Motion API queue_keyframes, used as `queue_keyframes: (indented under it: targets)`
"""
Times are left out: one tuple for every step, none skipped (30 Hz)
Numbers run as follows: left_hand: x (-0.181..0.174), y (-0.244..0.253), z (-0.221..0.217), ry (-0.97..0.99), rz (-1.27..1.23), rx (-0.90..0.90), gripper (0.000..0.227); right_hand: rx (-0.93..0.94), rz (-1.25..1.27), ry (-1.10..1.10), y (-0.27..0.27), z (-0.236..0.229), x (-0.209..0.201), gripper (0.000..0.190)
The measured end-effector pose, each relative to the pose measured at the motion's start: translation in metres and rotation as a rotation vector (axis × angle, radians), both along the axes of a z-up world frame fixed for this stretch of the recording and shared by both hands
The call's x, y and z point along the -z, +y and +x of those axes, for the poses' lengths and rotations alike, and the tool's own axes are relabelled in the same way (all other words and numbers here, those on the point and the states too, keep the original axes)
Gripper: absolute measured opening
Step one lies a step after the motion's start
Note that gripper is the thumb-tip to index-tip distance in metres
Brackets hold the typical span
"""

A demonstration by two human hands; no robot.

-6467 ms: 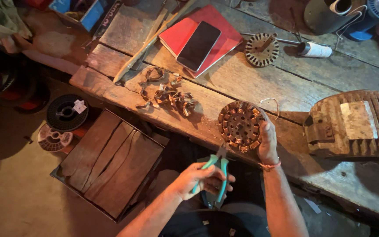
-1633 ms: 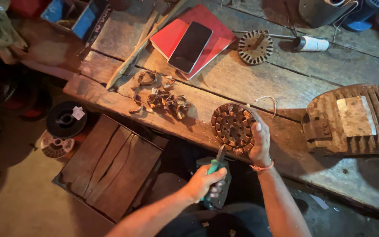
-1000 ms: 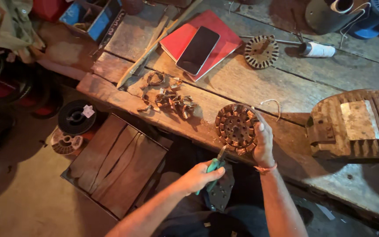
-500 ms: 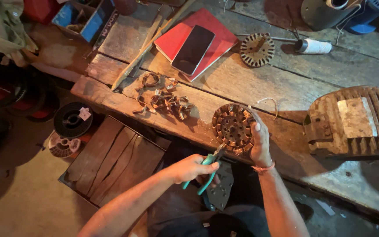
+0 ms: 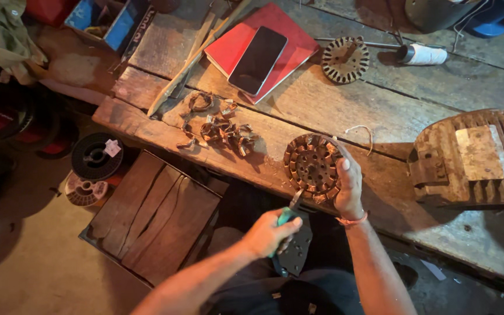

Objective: The person uses pliers to remove copper windings from a circular metal stator component. They hold the stator with one hand and repeatedly pull out the copper coils with the other, placing the removed pieces on the wooden workbench.

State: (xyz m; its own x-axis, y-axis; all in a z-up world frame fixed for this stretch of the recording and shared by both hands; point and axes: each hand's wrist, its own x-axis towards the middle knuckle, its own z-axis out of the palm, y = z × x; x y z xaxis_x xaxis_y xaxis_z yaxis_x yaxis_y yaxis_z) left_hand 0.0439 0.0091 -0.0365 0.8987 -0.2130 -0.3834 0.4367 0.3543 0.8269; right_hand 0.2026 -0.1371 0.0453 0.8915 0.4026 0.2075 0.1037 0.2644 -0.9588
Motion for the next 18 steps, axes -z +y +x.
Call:
queue_keyframes:
  targets:
    - [0.003, -0.010, 0.000, -0.017, 0.048, -0.075, 0.026, 0.012, -0.017, -0.019, 0.000, 0.001, 0.001, 0.072]
    - [0.005, -0.019, 0.002, -0.100, 0.231, -0.136, 0.024, 0.026, -0.037, -0.037, -0.001, 0.002, 0.003, 0.071]
    - [0.006, -0.026, 0.003, -0.183, 0.414, -0.197, 0.022, 0.039, -0.058, -0.055, -0.002, 0.002, 0.005, 0.071]
    - [0.006, -0.031, 0.006, -0.268, 0.599, -0.265, 0.021, 0.044, -0.069, -0.044, -0.002, 0.003, 0.006, 0.072]
    - [0.003, -0.035, 0.008, -0.347, 0.627, -0.330, 0.016, 0.050, -0.080, -0.032, -0.003, 0.004, 0.007, 0.072]
    - [-0.001, -0.039, 0.006, -0.422, 0.653, -0.394, 0.014, 0.055, -0.095, -0.015, -0.005, 0.002, 0.010, 0.072]
    - [-0.006, -0.042, 0.004, -0.497, 0.678, -0.457, 0.014, 0.054, -0.082, 0.001, -0.007, 0.000, 0.012, 0.072]
    - [-0.012, -0.042, 0.004, -0.432, 0.705, -0.438, 0.015, 0.050, -0.065, 0.012, -0.007, 0.001, 0.013, 0.072]
    - [-0.018, -0.042, 0.004, -0.368, 0.731, -0.419, 0.018, 0.046, -0.048, 0.022, -0.007, 0.003, 0.013, 0.072]
    - [-0.024, -0.041, 0.003, -0.304, 0.758, -0.398, 0.023, 0.039, -0.040, 0.001, -0.007, 0.004, 0.014, 0.071]
    - [-0.028, -0.038, 0.001, -0.262, 0.734, -0.371, 0.024, 0.032, -0.031, -0.021, -0.006, 0.006, 0.015, 0.070]
    - [-0.031, -0.034, -0.003, -0.218, 0.711, -0.338, 0.026, 0.029, -0.023, -0.037, -0.007, 0.006, 0.016, 0.069]
    - [-0.032, -0.031, -0.008, -0.174, 0.687, -0.306, 0.028, 0.048, -0.049, -0.068, -0.007, 0.006, 0.018, 0.068]
    - [-0.032, -0.027, -0.013, -0.195, 0.691, -0.310, 0.031, 0.066, -0.074, -0.100, -0.007, 0.007, 0.017, 0.068]
    - [-0.032, -0.024, -0.019, -0.215, 0.696, -0.313, 0.034, 0.084, -0.099, -0.133, -0.007, 0.007, 0.017, 0.068]
    - [-0.031, -0.021, -0.025, -0.237, 0.700, -0.321, 0.037, 0.057, -0.068, -0.105, -0.006, 0.007, 0.015, 0.069]
    - [-0.031, -0.017, -0.030, -0.182, 0.547, -0.311, 0.034, 0.030, -0.037, -0.077, -0.005, 0.006, 0.013, 0.071]
    - [-0.032, -0.015, -0.034, -0.127, 0.391, -0.297, 0.033, 0.005, -0.008, -0.048, -0.005, 0.004, 0.012, 0.072]
